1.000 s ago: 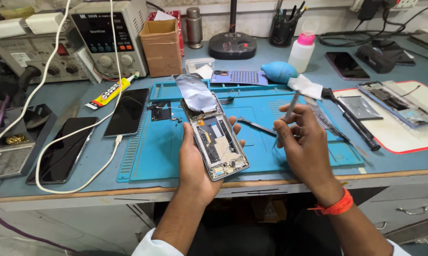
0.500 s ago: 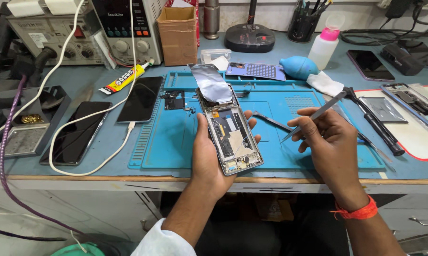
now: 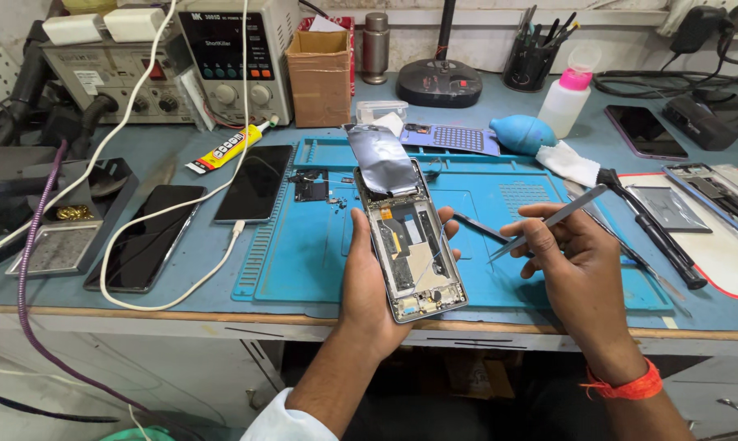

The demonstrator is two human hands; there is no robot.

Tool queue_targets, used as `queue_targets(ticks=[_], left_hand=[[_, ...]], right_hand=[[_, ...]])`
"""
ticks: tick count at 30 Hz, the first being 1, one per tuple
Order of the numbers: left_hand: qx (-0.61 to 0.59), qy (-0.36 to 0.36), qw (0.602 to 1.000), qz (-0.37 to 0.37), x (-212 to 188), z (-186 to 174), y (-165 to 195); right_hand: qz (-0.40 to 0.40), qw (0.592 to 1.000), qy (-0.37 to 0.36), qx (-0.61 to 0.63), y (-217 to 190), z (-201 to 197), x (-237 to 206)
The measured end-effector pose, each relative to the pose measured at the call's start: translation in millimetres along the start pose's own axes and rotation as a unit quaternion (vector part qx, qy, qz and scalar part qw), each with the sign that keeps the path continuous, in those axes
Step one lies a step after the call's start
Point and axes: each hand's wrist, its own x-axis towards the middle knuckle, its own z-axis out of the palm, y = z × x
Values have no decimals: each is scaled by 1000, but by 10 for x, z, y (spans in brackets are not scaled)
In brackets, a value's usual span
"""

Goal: The person repairs a smartphone at a workbench. They hold the opened phone, use tweezers and a pry tool to lift and remove internal components, place small parts on the mat, and use a screwdriver on the phone body while working through the disassembly.

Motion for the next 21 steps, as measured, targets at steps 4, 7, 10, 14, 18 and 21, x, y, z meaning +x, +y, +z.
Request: queue_targets(ticks=[4, 7, 10, 14, 18, 21], left_hand=[[7, -28, 1000, 0, 5, -53, -7], [-2, -28, 1000, 6, 12, -72, -15], [-17, 27, 999, 12, 20, -45, -29], [-21, 125, 991, 47, -6, 44, -55], [-45, 110, 985, 123, -129, 169, -169], [-40, 96, 982, 155, -209, 247, -253]], right_hand=[[-2, 1000, -4, -10, 13, 7, 5], [-8, 1000, -3, -26, -18, 38, 3], [-25, 994, -4, -102, -105, 38, 5], [-91, 965, -38, -241, -248, -43, 56], [-102, 907, -120, -390, -299, -72, 119], [-78, 865, -140, -475, -289, -64, 105]])
